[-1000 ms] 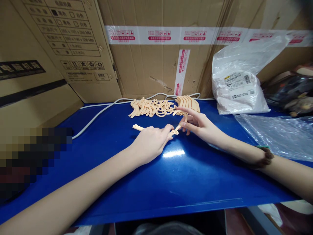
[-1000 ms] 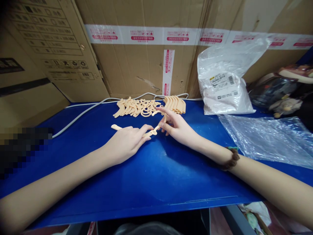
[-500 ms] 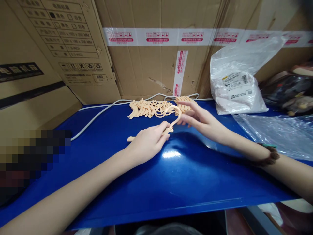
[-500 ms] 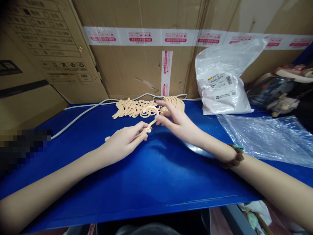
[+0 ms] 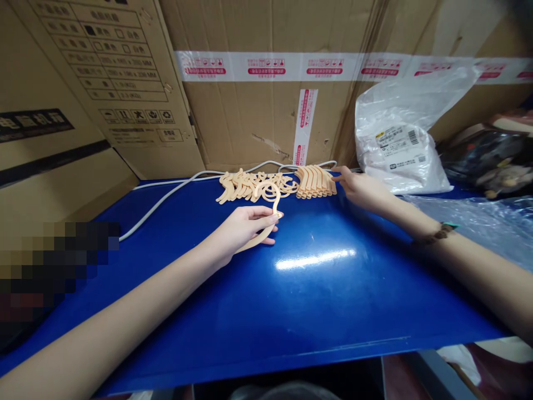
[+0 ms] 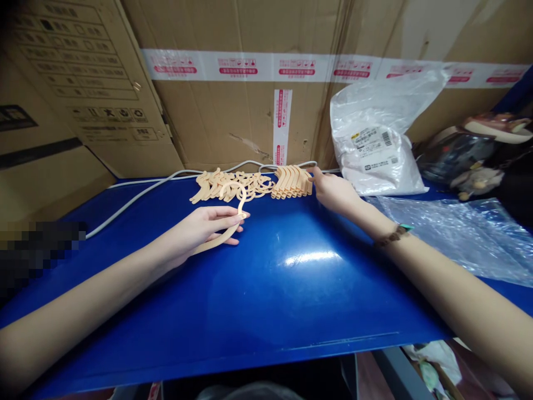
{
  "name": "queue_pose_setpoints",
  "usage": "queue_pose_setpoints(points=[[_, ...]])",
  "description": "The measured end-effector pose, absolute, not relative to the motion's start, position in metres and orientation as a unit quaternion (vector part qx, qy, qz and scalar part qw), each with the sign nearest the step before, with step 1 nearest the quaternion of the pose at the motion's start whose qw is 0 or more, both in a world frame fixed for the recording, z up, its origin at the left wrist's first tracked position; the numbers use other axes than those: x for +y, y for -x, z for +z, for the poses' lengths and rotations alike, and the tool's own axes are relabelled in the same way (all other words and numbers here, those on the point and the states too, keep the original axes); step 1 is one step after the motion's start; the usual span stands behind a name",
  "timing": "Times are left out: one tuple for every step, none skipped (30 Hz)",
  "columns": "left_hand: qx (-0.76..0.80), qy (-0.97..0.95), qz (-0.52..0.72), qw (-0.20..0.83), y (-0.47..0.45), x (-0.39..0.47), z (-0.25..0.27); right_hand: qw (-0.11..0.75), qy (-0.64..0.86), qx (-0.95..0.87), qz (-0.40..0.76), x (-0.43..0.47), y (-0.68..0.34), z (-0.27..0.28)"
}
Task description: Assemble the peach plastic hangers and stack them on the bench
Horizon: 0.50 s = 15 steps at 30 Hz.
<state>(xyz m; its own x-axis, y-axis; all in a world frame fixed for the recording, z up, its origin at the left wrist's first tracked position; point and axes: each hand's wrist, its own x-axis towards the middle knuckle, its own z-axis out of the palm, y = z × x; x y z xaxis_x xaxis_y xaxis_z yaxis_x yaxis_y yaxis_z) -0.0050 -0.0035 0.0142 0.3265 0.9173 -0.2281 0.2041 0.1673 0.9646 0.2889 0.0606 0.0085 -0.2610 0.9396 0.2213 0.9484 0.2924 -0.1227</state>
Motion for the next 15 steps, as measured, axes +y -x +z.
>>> queue_pose_setpoints(points=[[0.498, -0.555, 0.309, 0.590, 0.005, -0.003, 0.015, 0.119, 0.608, -0.784, -0.030, 0.059, -0.287, 0.010], [0.502, -0.545, 0.311, 0.595, 0.005, -0.003, 0.015, 0.099, 0.626, -0.772, -0.053, 0.057, -0.284, 0.012], [0.506, -0.539, 0.311, 0.597, 0.005, -0.003, 0.015, 0.076, 0.644, -0.757, -0.084, 0.055, -0.282, 0.015], [0.507, -0.537, 0.311, 0.598, 0.005, -0.003, 0.015, 0.055, 0.661, -0.740, -0.115, 0.052, -0.279, 0.018], [0.506, -0.537, 0.311, 0.599, 0.005, -0.003, 0.015, 0.039, 0.675, -0.722, -0.145, 0.050, -0.278, 0.021], [0.503, -0.541, 0.310, 0.599, 0.005, -0.003, 0.015, 0.031, 0.685, -0.708, -0.169, 0.048, -0.276, 0.025], [0.499, -0.545, 0.309, 0.599, 0.005, -0.003, 0.015, 0.031, 0.689, -0.700, -0.182, 0.046, -0.276, 0.027], [0.495, -0.550, 0.309, 0.598, 0.006, -0.002, 0.014, 0.032, 0.692, -0.696, -0.189, 0.045, -0.275, 0.029], [0.492, -0.553, 0.309, 0.597, 0.006, -0.002, 0.014, 0.031, 0.692, -0.696, -0.190, 0.044, -0.276, 0.030], [0.491, -0.556, 0.310, 0.595, 0.007, -0.002, 0.014, 0.026, 0.691, -0.697, -0.189, 0.043, -0.277, 0.030], [0.490, -0.558, 0.310, 0.593, 0.007, -0.002, 0.014, 0.018, 0.689, -0.700, -0.185, 0.043, -0.278, 0.030], [0.490, -0.560, 0.312, 0.591, 0.007, -0.001, 0.014, 0.009, 0.688, -0.703, -0.179, 0.042, -0.279, 0.029], [0.490, -0.561, 0.313, 0.590, 0.008, -0.001, 0.013, 0.000, 0.689, -0.704, -0.173, 0.042, -0.281, 0.028], [0.489, -0.562, 0.314, 0.589, 0.008, 0.000, 0.013, -0.009, 0.692, -0.703, -0.166, 0.042, -0.282, 0.027], [0.488, -0.563, 0.314, 0.589, 0.008, 0.001, 0.012, -0.018, 0.694, -0.702, -0.158, 0.043, -0.283, 0.027]])
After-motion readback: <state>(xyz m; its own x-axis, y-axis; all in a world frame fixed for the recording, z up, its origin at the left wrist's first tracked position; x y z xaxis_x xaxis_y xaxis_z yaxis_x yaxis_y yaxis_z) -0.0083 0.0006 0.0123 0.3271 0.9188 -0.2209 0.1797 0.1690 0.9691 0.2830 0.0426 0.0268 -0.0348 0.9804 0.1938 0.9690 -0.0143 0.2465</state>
